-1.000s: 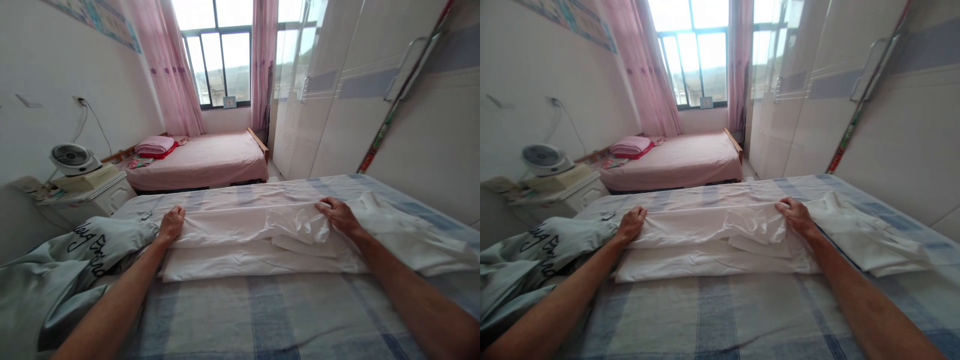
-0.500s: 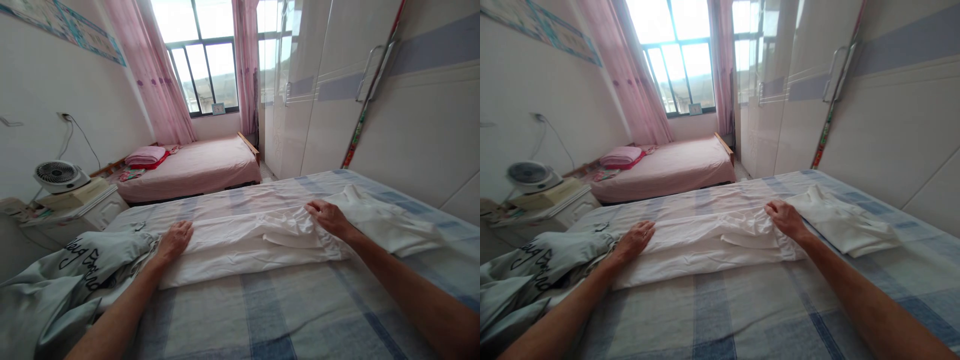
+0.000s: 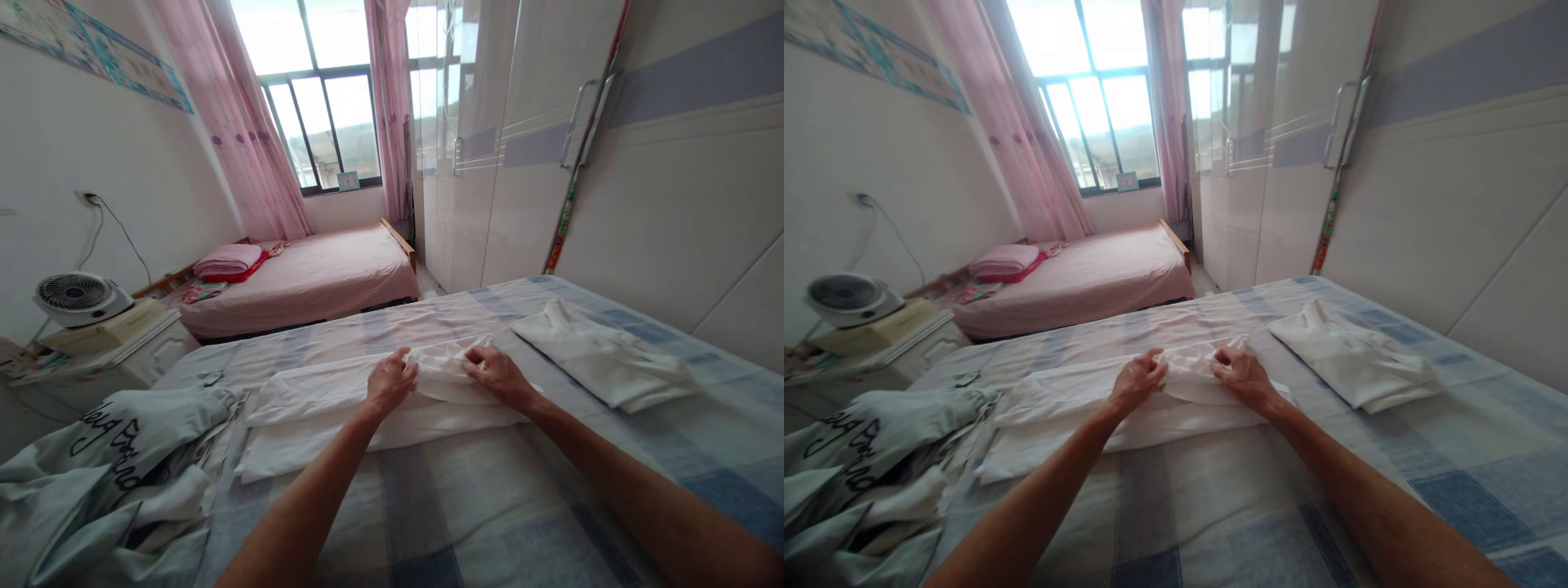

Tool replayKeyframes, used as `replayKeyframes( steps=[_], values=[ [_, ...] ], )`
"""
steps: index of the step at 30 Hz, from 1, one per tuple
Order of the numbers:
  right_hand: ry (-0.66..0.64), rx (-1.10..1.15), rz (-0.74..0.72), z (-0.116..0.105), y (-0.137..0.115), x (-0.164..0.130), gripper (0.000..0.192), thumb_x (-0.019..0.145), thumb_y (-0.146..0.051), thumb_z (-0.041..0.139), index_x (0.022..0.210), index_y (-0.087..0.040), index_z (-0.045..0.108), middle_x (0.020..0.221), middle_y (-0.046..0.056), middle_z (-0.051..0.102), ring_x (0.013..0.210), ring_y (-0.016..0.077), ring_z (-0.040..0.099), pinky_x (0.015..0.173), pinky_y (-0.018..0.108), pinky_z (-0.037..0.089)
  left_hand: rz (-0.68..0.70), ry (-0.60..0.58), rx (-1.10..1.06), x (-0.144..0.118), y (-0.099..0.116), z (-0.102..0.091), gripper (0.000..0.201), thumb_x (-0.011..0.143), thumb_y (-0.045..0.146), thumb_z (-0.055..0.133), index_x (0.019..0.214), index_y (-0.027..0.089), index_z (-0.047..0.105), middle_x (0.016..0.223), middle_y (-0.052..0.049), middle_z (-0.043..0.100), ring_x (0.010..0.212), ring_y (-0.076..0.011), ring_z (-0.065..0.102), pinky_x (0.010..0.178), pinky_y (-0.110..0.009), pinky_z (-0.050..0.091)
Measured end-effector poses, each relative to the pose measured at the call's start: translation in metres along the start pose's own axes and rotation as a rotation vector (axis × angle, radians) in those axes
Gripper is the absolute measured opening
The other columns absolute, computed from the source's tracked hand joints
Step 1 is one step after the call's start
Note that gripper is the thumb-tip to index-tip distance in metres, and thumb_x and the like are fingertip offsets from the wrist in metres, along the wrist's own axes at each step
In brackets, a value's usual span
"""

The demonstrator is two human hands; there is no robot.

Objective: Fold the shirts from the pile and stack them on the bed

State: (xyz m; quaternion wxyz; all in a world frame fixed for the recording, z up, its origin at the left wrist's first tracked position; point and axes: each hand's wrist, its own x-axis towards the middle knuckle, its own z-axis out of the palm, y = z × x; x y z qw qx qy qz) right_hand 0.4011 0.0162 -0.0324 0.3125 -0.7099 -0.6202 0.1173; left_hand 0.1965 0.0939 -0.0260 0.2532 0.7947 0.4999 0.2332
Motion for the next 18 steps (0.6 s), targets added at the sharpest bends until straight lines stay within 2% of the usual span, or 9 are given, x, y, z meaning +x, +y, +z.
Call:
replayKeyframes(
  steps=[4,7,10,13,15,18],
  values=[
    [0.076,0.28,-0.044,0.002,0.007,0.001,0.017,0.077,-0.032,0.046,0.083,-0.02,0.055,0.082,0.002,0.065,0.077,0.0158,0.06,0.073,0.026,0.044,0.003,0.043,-0.536,0.001,-0.006,0.01,0.05,0.071,0.014,0.049,0.119,0.017,0.059,0.073,0.001,0.059,0.061,-0.0101,0.054,0.057,-0.019,0.04],
    [0.107,0.325,0.039,0.004,0.009,0.004,0.016,0.073,-0.029,0.048,0.086,-0.02,0.052,0.073,0.001,0.063,0.069,0.0151,0.058,0.068,0.026,0.044,-0.015,0.048,-0.642,-0.004,-0.01,0.011,0.052,0.067,0.011,0.048,0.118,0.014,0.059,0.076,0.001,0.056,0.059,-0.0085,0.051,0.052,-0.018,0.039],
    [0.133,0.276,0.053,0.005,0.008,0.003,0.03,0.074,-0.024,0.046,0.103,-0.019,0.052,0.07,-0.002,0.062,0.064,0.0139,0.057,0.066,0.025,0.044,-0.039,0.026,-0.479,-0.01,-0.012,0.009,0.057,0.066,0.008,0.048,0.122,0.011,0.055,0.074,0.001,0.055,0.059,-0.0096,0.051,0.056,-0.02,0.041],
    [0.095,0.02,0.06,0.003,0.007,-0.001,0.038,0.073,-0.018,0.047,0.11,-0.019,0.055,0.076,0.0,0.065,0.067,0.015,0.059,0.066,0.026,0.042,-0.031,-0.018,-0.165,-0.016,-0.013,0.004,0.061,0.068,0.009,0.05,0.129,0.011,0.05,0.074,-0.001,0.059,0.067,-0.0146,0.055,0.067,-0.026,0.044],
    [0.049,-0.14,0.042,0.0,0.007,-0.003,0.036,0.073,-0.016,0.048,0.107,-0.019,0.06,0.083,0.003,0.067,0.073,0.0165,0.06,0.067,0.027,0.043,-0.004,-0.006,0.022,-0.018,-0.011,0.0,0.057,0.071,0.012,0.051,0.128,0.012,0.052,0.083,-0.005,0.062,0.076,-0.0185,0.058,0.075,-0.03,0.046],
    [0.078,-0.177,-0.101,-0.006,0.008,0.003,0.036,0.079,-0.015,0.045,0.109,-0.019,0.063,0.094,0.006,0.066,0.084,0.0172,0.06,0.077,0.028,0.045,0.143,0.09,0.123,-0.015,-0.008,-0.002,0.042,0.077,0.012,0.048,0.117,0.015,0.06,0.105,-0.01,0.061,0.091,-0.0204,0.059,0.085,-0.033,0.045]
  ],
)
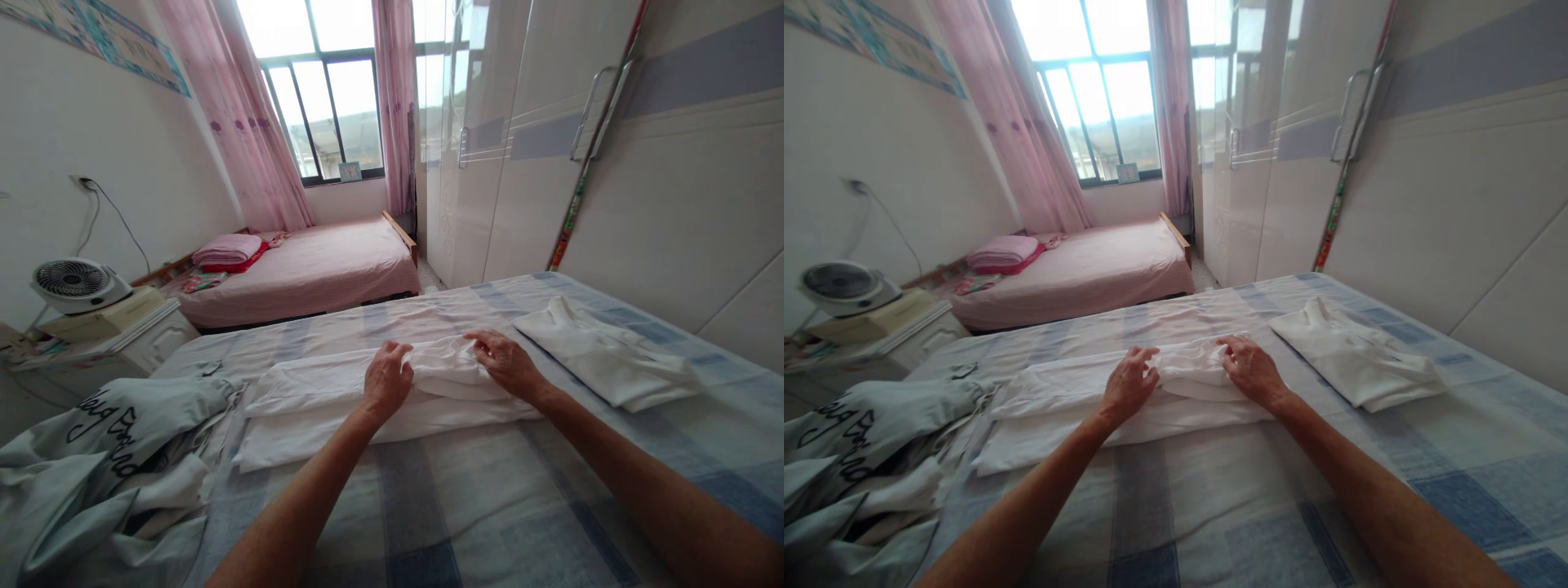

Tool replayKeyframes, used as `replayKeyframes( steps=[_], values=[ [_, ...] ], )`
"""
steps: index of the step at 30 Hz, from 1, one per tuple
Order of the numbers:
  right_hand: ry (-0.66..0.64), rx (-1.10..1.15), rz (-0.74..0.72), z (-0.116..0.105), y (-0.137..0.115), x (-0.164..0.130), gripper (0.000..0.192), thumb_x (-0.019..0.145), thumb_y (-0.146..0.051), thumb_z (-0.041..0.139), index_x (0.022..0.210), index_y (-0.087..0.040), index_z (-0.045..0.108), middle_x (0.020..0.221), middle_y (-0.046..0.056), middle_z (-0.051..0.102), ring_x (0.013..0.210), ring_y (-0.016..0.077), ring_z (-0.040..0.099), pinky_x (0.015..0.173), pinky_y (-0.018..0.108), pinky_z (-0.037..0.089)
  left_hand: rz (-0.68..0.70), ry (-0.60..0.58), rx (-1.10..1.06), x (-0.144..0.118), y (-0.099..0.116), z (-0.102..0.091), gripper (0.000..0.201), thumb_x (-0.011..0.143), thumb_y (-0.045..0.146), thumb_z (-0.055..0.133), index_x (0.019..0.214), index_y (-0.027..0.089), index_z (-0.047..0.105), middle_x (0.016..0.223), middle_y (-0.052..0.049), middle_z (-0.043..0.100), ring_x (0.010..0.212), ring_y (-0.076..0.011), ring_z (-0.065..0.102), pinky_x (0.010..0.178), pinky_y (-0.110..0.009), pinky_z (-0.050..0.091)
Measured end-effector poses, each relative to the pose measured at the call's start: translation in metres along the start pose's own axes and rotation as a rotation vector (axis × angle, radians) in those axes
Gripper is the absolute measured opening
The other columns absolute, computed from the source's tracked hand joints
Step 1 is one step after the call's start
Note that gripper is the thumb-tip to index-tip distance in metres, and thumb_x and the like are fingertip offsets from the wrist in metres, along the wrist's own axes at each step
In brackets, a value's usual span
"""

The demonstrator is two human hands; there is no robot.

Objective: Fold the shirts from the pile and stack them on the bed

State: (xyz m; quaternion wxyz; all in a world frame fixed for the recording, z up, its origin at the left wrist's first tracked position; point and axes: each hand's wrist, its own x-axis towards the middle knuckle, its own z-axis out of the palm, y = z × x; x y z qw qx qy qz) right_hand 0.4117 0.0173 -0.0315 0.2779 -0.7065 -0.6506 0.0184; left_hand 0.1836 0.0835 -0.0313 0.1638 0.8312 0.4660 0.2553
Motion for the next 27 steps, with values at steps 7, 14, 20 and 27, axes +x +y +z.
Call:
replayKeyframes(
  steps=[7,14,20,27],
  values=[
    [-0.174,0.004,-0.256,0.008,0.01,0.037,0.027,0.077,-0.02,0.058,0.1,-0.028,0.069,0.132,0.009,0.052,0.122,0.0287,0.045,0.095,0.052,0.038,0.356,0.108,-0.135,0.02,0.008,0.011,0.023,0.076,0.003,0.051,0.083,0.019,0.066,0.096,-0.005,0.063,0.095,-0.0182,0.057,0.09,-0.033,0.046],
    [-0.163,0.21,-0.258,0.018,0.013,0.051,0.014,0.08,-0.029,0.056,0.077,-0.02,0.066,0.11,0.008,0.065,0.105,0.0211,0.057,0.093,0.036,0.04,0.675,-0.026,-0.057,-0.006,0.012,0.019,0.03,0.086,0.017,0.049,0.115,0.018,0.059,0.111,-0.009,0.061,0.101,-0.0206,0.054,0.092,-0.035,0.046],
    [-0.16,0.196,-0.121,0.017,0.009,0.055,0.021,0.082,-0.031,0.047,0.081,-0.017,0.063,0.072,0.0,0.065,0.067,0.0127,0.057,0.063,0.023,0.041,0.587,-0.191,0.072,-0.02,0.016,0.024,0.032,0.089,0.026,0.049,0.119,0.02,0.057,0.114,-0.008,0.061,0.106,-0.0215,0.055,0.096,-0.036,0.043],
    [-0.039,0.081,-0.068,0.009,-0.003,0.056,0.022,0.084,-0.026,0.046,0.092,-0.018,0.064,0.091,0.007,0.068,0.087,0.0185,0.06,0.081,0.031,0.042,0.416,-0.145,0.117,-0.004,0.027,0.015,0.032,0.092,0.017,0.036,0.106,0.021,0.064,0.107,-0.007,0.065,0.101,-0.0184,0.058,0.092,-0.031,0.045]
  ],
)
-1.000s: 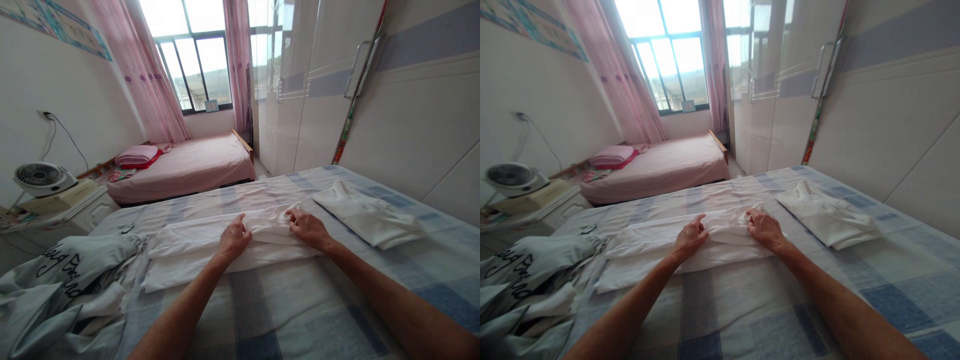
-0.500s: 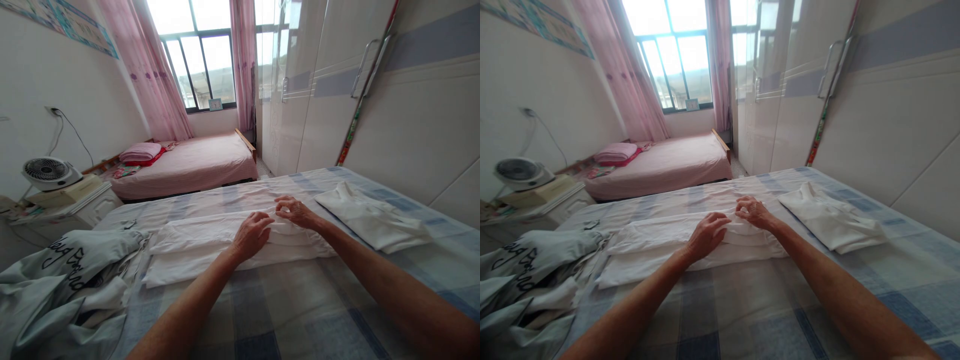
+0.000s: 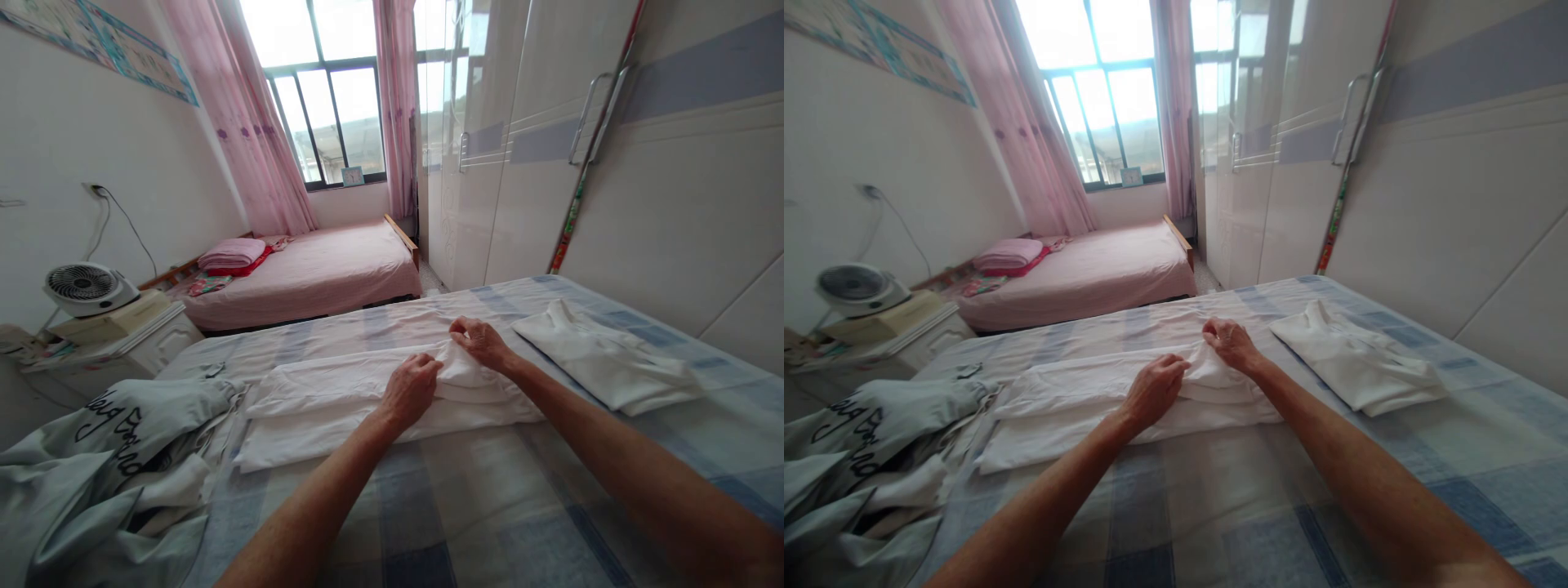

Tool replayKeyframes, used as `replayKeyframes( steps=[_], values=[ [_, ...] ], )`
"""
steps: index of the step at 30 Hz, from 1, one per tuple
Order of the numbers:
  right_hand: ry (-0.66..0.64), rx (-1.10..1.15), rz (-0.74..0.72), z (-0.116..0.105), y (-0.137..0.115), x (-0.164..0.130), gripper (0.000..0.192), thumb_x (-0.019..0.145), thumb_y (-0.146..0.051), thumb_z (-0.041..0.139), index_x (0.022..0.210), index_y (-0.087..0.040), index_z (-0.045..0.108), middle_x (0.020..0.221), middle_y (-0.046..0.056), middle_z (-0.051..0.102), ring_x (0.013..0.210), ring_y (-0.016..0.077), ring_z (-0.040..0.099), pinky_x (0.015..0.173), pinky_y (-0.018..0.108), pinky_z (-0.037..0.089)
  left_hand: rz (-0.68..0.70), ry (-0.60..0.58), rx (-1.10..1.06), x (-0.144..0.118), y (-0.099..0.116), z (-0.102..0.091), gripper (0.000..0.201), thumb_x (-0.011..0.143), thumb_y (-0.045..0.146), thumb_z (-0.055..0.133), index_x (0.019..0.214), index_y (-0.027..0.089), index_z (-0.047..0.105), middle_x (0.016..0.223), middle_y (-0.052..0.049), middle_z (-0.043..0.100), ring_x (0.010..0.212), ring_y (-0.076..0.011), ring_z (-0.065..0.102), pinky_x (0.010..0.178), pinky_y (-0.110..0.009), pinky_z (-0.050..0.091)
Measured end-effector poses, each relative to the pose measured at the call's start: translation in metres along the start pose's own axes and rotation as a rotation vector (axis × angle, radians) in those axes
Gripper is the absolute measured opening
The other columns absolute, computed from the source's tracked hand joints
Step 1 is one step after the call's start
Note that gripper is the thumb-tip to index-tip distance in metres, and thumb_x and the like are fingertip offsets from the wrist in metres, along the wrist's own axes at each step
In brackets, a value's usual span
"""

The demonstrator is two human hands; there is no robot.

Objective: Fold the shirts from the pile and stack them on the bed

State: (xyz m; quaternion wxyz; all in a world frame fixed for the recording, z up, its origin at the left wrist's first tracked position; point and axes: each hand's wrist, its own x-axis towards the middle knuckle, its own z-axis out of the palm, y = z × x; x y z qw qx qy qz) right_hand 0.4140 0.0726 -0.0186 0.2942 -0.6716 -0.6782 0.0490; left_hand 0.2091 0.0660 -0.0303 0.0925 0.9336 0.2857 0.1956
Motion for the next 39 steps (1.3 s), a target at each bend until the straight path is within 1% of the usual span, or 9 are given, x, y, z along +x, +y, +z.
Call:
replayKeyframes(
  steps=[3,6,11,18,22,25,28,31,39],
  values=[
    [0.074,-0.131,-0.147,0.0,-0.02,-0.016,0.036,0.089,-0.029,0.041,0.116,-0.014,0.06,0.124,0.013,0.06,0.121,0.0249,0.047,0.1,0.04,0.033,0.016,-0.048,0.078,-0.001,-0.004,0.005,0.033,0.092,0.028,0.041,0.119,0.019,0.059,0.13,-0.009,0.056,0.124,-0.0253,0.046,0.105,-0.039,0.035],
    [-0.047,-0.224,-0.363,0.014,-0.026,-0.043,0.052,0.094,-0.039,0.034,0.137,-0.012,0.044,0.144,0.013,0.042,0.136,0.0239,0.031,0.11,0.042,0.023,-0.025,-0.1,0.12,-0.011,-0.007,0.019,0.059,0.089,0.048,0.045,0.137,0.015,0.043,0.146,-0.013,0.039,0.137,-0.0339,0.027,0.112,-0.049,0.023],
    [-0.161,-0.364,-0.221,0.042,0.006,-0.077,0.07,0.091,-0.055,0.032,0.138,-0.004,0.043,0.145,0.021,0.036,0.137,0.028,0.029,0.112,0.045,0.023,-0.154,-0.131,0.146,-0.024,-0.01,0.032,0.083,0.085,0.062,0.039,0.143,0.002,0.031,0.149,-0.023,0.028,0.14,-0.0328,0.023,0.113,-0.047,0.018],
    [-0.163,-0.438,-0.198,0.042,0.016,-0.078,0.072,0.091,-0.055,0.027,0.138,-0.003,0.043,0.145,0.021,0.036,0.137,0.0278,0.031,0.112,0.044,0.024,-0.248,-0.132,0.108,-0.025,-0.004,0.029,0.089,0.082,0.065,0.041,0.141,-0.001,0.032,0.148,-0.026,0.027,0.14,-0.034,0.021,0.114,-0.048,0.014],
    [-0.15,-0.469,-0.199,0.043,0.019,-0.077,0.069,0.09,-0.052,0.027,0.137,-0.005,0.045,0.144,0.019,0.039,0.136,0.0278,0.033,0.111,0.045,0.025,-0.303,-0.087,0.07,-0.044,-0.012,0.005,0.079,0.084,0.063,0.04,0.14,0.007,0.037,0.146,-0.022,0.035,0.138,-0.0321,0.026,0.112,-0.049,0.02],
    [-0.134,-0.472,-0.234,0.046,0.026,-0.074,0.067,0.09,-0.051,0.024,0.137,-0.008,0.045,0.144,0.017,0.041,0.135,0.0265,0.034,0.111,0.045,0.025,-0.396,0.057,0.134,-0.077,-0.039,-0.029,0.057,0.091,0.052,0.037,0.134,0.016,0.045,0.143,-0.015,0.043,0.135,-0.0259,0.034,0.11,-0.042,0.026],
    [-0.132,-0.487,-0.259,0.048,0.03,-0.074,0.068,0.089,-0.051,0.025,0.136,-0.007,0.047,0.144,0.018,0.041,0.136,0.026,0.033,0.112,0.043,0.025,-0.636,0.204,0.271,-0.12,-0.076,-0.068,0.042,0.092,0.036,0.04,0.123,0.012,0.054,0.132,-0.017,0.052,0.125,-0.0245,0.045,0.107,-0.035,0.03],
    [-0.119,-0.494,-0.255,0.048,0.032,-0.074,0.068,0.089,-0.05,0.026,0.135,-0.005,0.048,0.144,0.018,0.041,0.136,0.0258,0.033,0.112,0.041,0.023,-0.935,0.224,0.295,-0.156,-0.107,-0.093,0.031,0.089,0.031,0.043,0.103,0.012,0.062,0.11,-0.018,0.062,0.11,-0.027,0.055,0.098,-0.036,0.037],
    [-0.071,-0.467,-0.219,0.038,-0.013,-0.068,0.063,0.092,-0.048,0.026,0.14,-0.011,0.041,0.147,0.015,0.036,0.138,0.0273,0.029,0.111,0.047,0.022,-1.093,0.299,0.121,-0.166,-0.128,-0.099,0.028,0.083,0.04,0.048,0.072,0.016,0.058,0.08,-0.017,0.063,0.092,-0.0323,0.061,0.079,-0.038,0.044]
  ],
)
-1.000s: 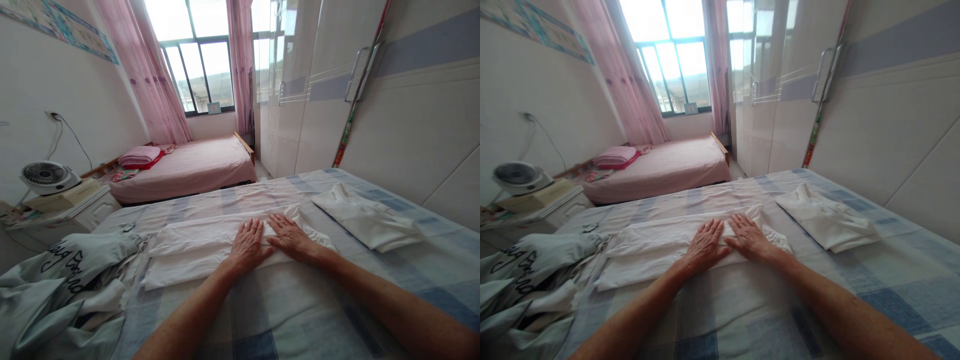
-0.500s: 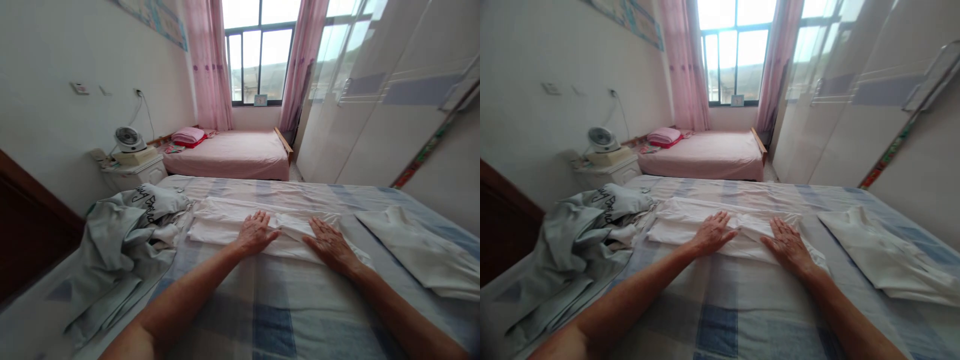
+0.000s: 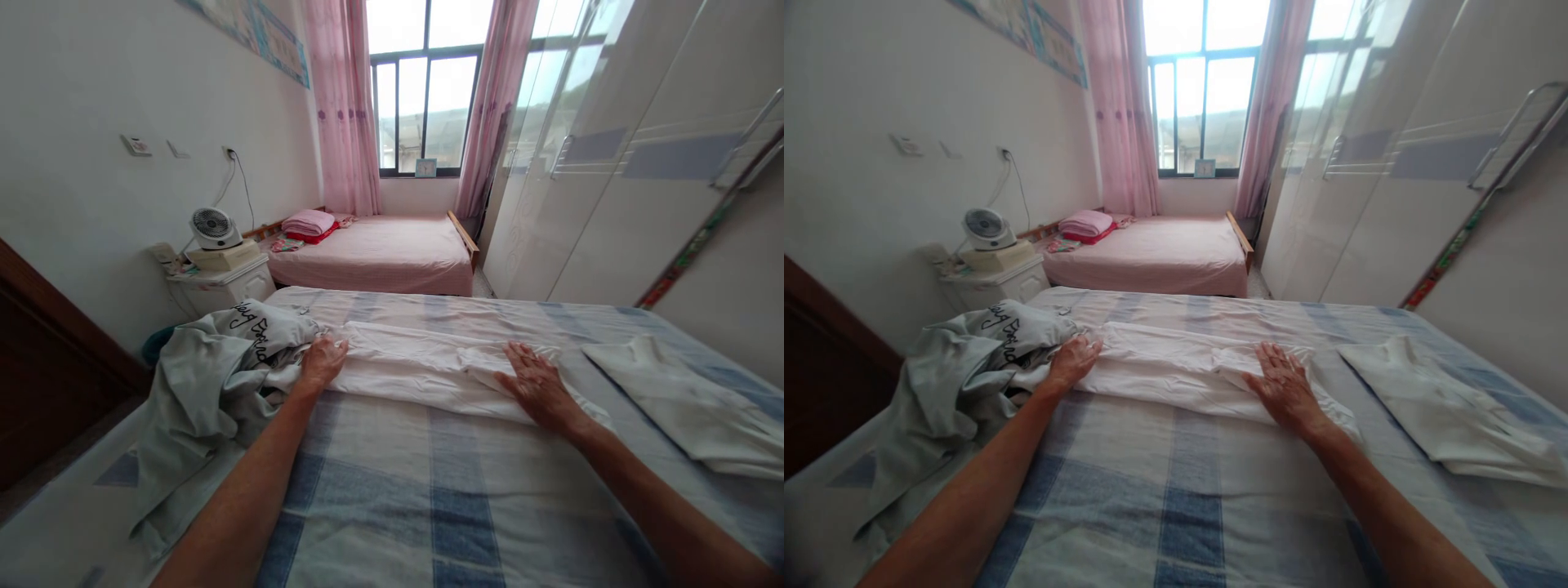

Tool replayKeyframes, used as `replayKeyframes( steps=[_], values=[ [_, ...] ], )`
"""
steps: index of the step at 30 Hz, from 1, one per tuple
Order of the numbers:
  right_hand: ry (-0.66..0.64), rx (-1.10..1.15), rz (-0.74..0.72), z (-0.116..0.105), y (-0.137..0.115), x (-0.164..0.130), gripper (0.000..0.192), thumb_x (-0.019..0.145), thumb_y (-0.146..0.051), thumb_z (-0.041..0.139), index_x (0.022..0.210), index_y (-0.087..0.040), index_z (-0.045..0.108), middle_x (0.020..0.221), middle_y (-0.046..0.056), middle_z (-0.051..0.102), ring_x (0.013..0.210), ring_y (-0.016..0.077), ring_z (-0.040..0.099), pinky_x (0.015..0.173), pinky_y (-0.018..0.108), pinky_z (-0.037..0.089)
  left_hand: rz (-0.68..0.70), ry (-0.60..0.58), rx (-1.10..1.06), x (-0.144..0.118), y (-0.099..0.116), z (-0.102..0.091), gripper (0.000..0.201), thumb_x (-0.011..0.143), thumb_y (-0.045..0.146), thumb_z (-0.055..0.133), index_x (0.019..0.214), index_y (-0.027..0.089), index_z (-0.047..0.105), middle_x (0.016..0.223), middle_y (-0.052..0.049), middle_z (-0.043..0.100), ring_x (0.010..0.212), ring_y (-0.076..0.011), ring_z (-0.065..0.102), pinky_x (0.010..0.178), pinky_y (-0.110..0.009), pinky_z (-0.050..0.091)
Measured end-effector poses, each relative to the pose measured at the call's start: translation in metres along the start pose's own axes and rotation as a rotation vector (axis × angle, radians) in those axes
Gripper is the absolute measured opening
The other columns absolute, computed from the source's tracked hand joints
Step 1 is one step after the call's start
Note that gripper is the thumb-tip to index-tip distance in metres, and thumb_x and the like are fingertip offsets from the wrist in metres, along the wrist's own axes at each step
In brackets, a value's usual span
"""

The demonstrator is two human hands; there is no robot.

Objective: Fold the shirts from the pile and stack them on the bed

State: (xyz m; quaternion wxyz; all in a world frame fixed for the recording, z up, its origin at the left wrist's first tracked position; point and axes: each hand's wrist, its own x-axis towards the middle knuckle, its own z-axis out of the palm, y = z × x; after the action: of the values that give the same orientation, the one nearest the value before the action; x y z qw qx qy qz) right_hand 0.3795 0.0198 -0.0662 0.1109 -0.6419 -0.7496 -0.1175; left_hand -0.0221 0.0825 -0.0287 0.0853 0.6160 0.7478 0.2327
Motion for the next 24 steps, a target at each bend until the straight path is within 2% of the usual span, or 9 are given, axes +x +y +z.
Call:
replayKeyframes(
  steps=[3,7,10,13,18,21,24],
  values=[
    [0.012,0.051,-0.094,-0.009,-0.031,0.005,0.059,0.094,-0.048,0.026,0.142,-0.017,0.04,0.15,0.012,0.031,0.14,0.0272,0.024,0.11,0.049,0.022,-0.056,-0.022,-0.114,0.011,-0.003,0.0,0.03,0.079,0.043,0.053,0.062,0.018,0.055,0.06,-0.011,0.057,0.083,-0.0318,0.062,0.069,-0.034,0.044],
    [-0.082,0.113,-0.171,-0.003,-0.056,0.002,0.055,0.093,-0.051,0.029,0.139,-0.025,0.044,0.148,0.01,0.037,0.137,0.028,0.03,0.108,0.05,0.025,-0.089,-0.1,-0.271,0.02,-0.014,0.002,0.039,0.072,0.049,0.059,0.049,0.02,0.049,0.045,-0.003,0.045,0.063,-0.0257,0.058,0.052,-0.026,0.036],
    [-0.065,0.137,-0.178,0.001,-0.058,-0.001,0.054,0.093,-0.052,0.033,0.138,-0.027,0.046,0.147,0.011,0.037,0.137,0.0289,0.03,0.109,0.051,0.023,-0.1,-0.22,-0.416,0.018,-0.018,0.006,0.039,0.069,0.051,0.061,0.05,0.018,0.053,0.046,-0.002,0.049,0.05,-0.0184,0.052,0.046,-0.023,0.032],
    [-0.064,0.168,-0.169,-0.001,-0.057,-0.001,0.052,0.092,-0.051,0.035,0.136,-0.027,0.048,0.148,0.01,0.036,0.137,0.0296,0.029,0.109,0.051,0.023,-0.113,-0.318,-0.553,0.013,-0.015,0.007,0.035,0.065,0.049,0.065,0.061,0.015,0.059,0.054,-0.002,0.058,0.047,-0.0142,0.052,0.045,-0.022,0.036],
    [-0.1,0.214,-0.153,-0.001,-0.063,0.002,0.05,0.092,-0.052,0.036,0.13,-0.026,0.053,0.145,0.009,0.041,0.135,0.03,0.032,0.108,0.052,0.023,-0.202,-0.394,-0.839,0.007,-0.003,0.003,0.028,0.061,0.037,0.071,0.072,0.015,0.058,0.06,0.001,0.062,0.047,-0.0112,0.054,0.046,-0.021,0.04],
    [-0.075,0.266,-0.137,-0.002,-0.062,0.001,0.052,0.091,-0.052,0.037,0.135,-0.025,0.049,0.148,0.01,0.038,0.137,0.0297,0.029,0.109,0.052,0.022,-0.263,-0.418,-1.042,0.003,0.006,-0.003,0.026,0.062,0.029,0.072,0.078,0.015,0.057,0.059,0.001,0.062,0.045,-0.0112,0.054,0.044,-0.021,0.042],
    [-0.005,0.424,-0.049,-0.01,-0.05,-0.001,0.056,0.093,-0.05,0.031,0.14,-0.021,0.043,0.148,0.011,0.037,0.138,0.0248,0.029,0.11,0.046,0.025,-0.233,-0.413,-1.176,-0.002,0.02,-0.013,0.03,0.061,0.027,0.074,0.082,0.015,0.057,0.059,0.002,0.062,0.043,-0.0116,0.055,0.043,-0.022,0.044]
  ],
)
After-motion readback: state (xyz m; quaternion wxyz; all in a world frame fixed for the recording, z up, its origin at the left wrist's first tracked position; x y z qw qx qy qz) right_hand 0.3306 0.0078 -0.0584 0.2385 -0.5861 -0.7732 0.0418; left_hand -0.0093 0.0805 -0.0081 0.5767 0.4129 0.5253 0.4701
